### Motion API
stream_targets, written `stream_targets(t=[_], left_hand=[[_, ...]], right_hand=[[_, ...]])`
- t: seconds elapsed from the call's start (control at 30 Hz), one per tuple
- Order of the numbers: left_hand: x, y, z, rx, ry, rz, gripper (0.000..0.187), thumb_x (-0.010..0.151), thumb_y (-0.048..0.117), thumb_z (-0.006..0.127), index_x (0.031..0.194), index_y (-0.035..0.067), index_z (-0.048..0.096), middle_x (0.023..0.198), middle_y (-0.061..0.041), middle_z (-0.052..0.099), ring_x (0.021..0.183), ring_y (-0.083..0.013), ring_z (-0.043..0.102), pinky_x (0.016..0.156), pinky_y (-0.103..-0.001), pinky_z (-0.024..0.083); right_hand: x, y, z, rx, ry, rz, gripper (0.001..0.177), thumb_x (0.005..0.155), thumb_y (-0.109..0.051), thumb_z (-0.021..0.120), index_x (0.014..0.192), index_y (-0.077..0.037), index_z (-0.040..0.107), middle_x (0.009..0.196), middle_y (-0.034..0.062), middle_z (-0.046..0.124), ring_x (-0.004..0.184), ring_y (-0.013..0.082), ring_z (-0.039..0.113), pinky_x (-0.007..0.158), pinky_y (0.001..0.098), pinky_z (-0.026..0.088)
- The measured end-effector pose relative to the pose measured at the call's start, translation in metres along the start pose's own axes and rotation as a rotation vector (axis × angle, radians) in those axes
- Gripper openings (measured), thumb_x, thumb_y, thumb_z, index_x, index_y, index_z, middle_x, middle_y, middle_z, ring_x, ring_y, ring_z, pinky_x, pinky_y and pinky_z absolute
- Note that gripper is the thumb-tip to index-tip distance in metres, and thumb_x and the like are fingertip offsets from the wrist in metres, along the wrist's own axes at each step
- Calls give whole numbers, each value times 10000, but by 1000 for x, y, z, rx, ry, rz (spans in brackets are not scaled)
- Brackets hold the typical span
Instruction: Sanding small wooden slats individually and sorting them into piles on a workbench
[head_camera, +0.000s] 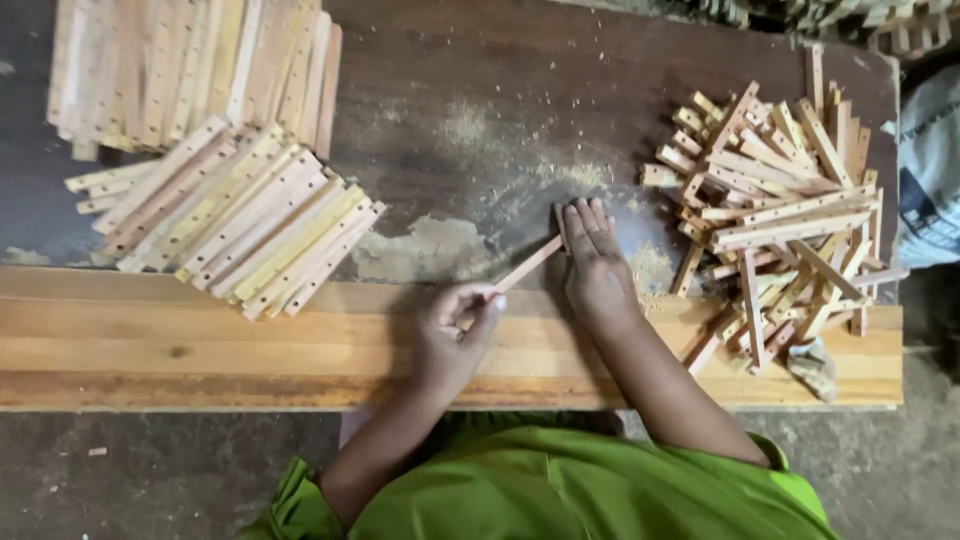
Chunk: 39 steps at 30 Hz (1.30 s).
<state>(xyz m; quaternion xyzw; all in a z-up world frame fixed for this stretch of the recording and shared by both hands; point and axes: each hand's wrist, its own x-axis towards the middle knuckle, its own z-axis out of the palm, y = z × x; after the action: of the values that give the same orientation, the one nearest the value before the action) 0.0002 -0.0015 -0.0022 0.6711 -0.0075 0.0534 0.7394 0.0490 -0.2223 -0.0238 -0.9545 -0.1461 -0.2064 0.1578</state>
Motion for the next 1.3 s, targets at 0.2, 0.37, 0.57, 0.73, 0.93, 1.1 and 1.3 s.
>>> stream_targets(t=[0.2,0.37,0.57,0.73,0.93,1.1,1.3], left_hand=[[-10,-17,-3,112,42,24,289,790,-24,828,961,6,596,856,-222,760,829,-349,791,698,-450,627],[-7,3,-1,295,13,147,284,827,65,824,861,79,542,857,-180,788,800,-355,787,637,-396,626],[-14,-24,-8,406,80,212,307,860,142,814,769,130,521,710,-118,745,689,-288,777,554,-317,595],[-9,-3,1,382,41,220,343,812,112,838,761,109,499,785,-134,771,732,-345,769,614,-378,590],[-15,-32,-5,388,55,278,344,791,40,812,719,115,485,756,-116,735,684,-329,739,643,-352,589],[-10,-19,1,373,40,299,364,806,58,830,698,103,485,767,-105,749,673,-311,735,623,-325,578],[-6,-34,-5,426,-7,366,399,815,53,818,664,118,454,849,-80,788,742,-285,760,662,-321,578]], right_hand=[[-10,-71,-40,182,-80,-181,577,849,-44,434,1393,-43,624,1475,156,582,1361,359,551,1172,447,427],[6,8,-22,1,-91,-52,639,836,42,448,1468,55,543,1473,252,556,1398,399,484,1216,503,316],[-25,-100,-37,156,-192,-215,742,720,69,459,1457,13,534,1480,218,559,1393,404,504,1207,490,370],[2,2,-17,-239,-391,-142,743,786,-184,604,1501,-9,502,1501,185,555,1407,365,485,1189,471,367],[-3,-98,-42,-142,-506,-122,623,848,-126,472,1457,-16,542,1445,190,600,1371,361,536,1205,451,372],[-15,-8,-7,40,-102,-156,691,770,35,480,1457,29,554,1469,235,572,1365,406,532,1181,485,389],[31,-83,-55,-795,-1125,-251,905,837,-541,558,1593,-94,343,1676,26,321,1566,248,227,1285,361,212]])
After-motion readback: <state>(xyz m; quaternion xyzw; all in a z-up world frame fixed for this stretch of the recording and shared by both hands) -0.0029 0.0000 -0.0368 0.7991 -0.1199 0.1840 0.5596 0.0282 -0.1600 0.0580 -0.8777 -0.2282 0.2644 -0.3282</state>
